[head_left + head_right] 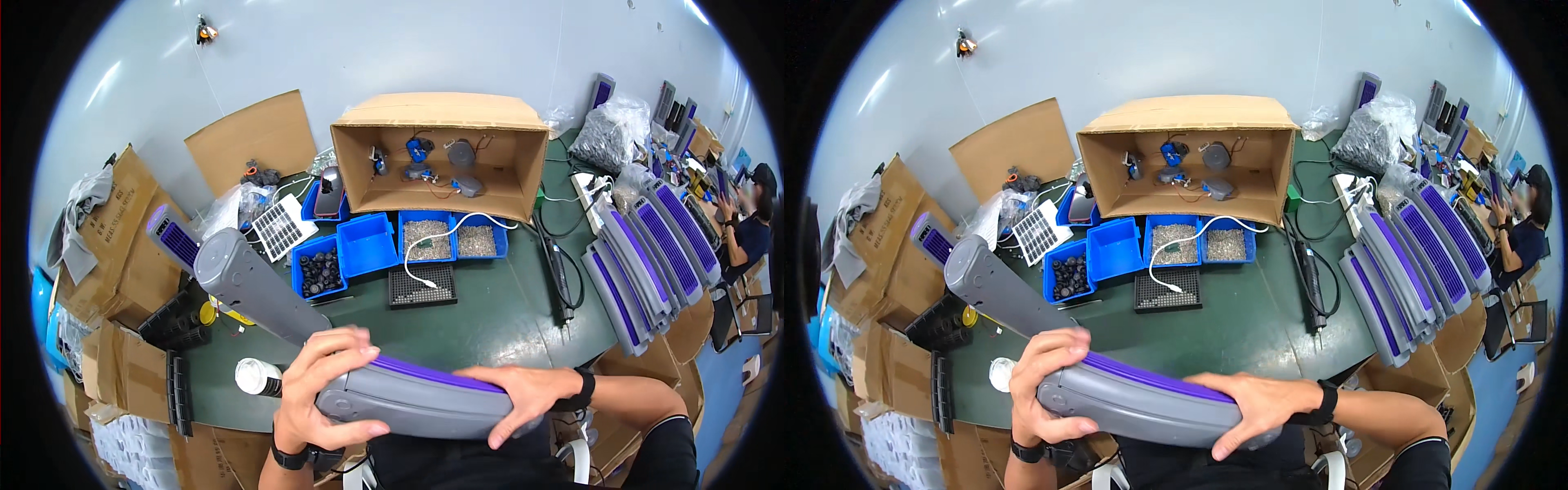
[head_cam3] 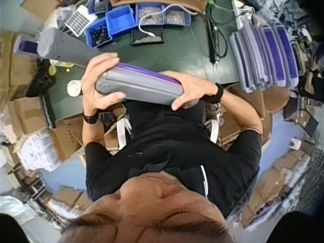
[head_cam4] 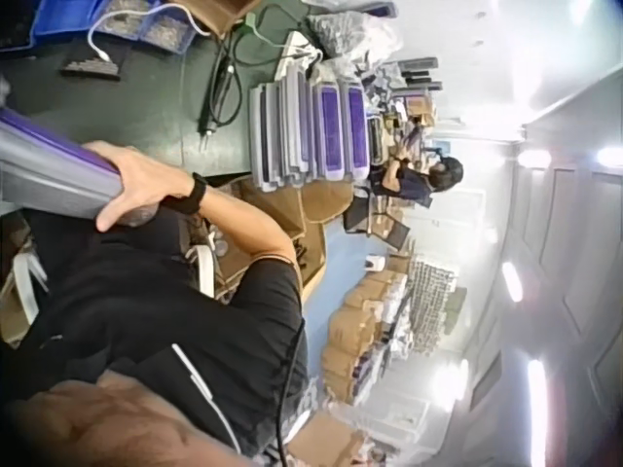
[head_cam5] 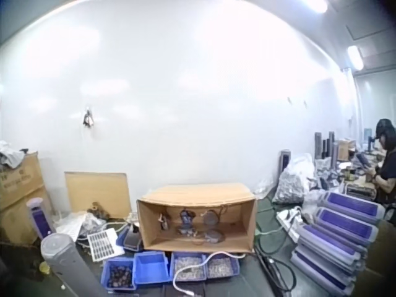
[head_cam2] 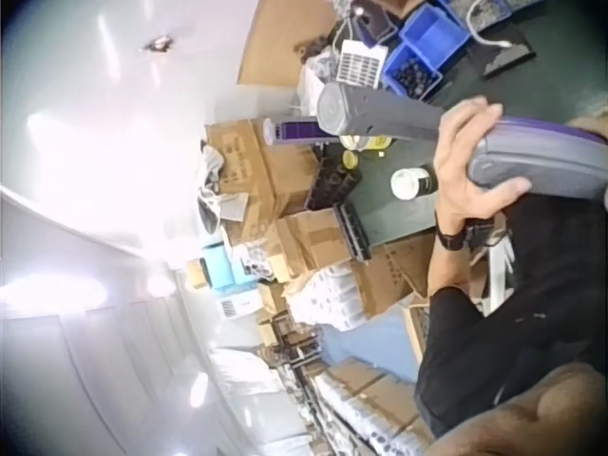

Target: The person assembles a portable air cooler by using a hot glue gun to secure internal components and wires. They then attach the front grille and the main body casing, ensuring all parts are properly aligned and secured.

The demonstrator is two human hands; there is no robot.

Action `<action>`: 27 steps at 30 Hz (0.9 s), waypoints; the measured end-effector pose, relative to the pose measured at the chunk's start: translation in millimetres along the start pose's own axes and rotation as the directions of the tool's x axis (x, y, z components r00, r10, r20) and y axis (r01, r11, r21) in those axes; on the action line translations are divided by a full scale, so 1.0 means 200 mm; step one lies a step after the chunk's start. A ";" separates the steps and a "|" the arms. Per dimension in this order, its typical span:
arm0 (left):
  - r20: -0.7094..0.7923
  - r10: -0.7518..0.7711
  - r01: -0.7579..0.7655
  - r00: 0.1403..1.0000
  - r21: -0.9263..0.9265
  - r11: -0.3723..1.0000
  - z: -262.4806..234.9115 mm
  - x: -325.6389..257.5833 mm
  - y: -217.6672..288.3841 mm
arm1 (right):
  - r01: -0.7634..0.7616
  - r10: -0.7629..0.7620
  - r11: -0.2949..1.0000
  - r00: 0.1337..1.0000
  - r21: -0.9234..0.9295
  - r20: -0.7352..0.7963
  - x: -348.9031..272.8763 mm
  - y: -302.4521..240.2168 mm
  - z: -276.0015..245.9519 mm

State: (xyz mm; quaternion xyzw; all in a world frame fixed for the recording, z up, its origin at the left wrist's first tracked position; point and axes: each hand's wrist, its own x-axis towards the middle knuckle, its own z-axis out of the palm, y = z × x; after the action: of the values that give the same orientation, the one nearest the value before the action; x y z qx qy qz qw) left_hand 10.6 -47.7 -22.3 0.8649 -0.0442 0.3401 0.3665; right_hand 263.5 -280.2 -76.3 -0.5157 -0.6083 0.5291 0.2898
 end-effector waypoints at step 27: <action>-0.292 -0.816 0.787 0.499 -0.242 0.567 0.43 -0.09 -0.30 | 0.141 0.179 0.936 0.601 0.324 -0.779 -0.19 0.40 -0.14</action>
State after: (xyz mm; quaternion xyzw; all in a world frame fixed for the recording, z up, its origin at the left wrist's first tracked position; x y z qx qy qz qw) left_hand 64.8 -63.8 -113.2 0.6899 0.4189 0.2863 0.5163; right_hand 325.6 -313.9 -136.3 -0.6431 -0.3034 0.3456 0.6123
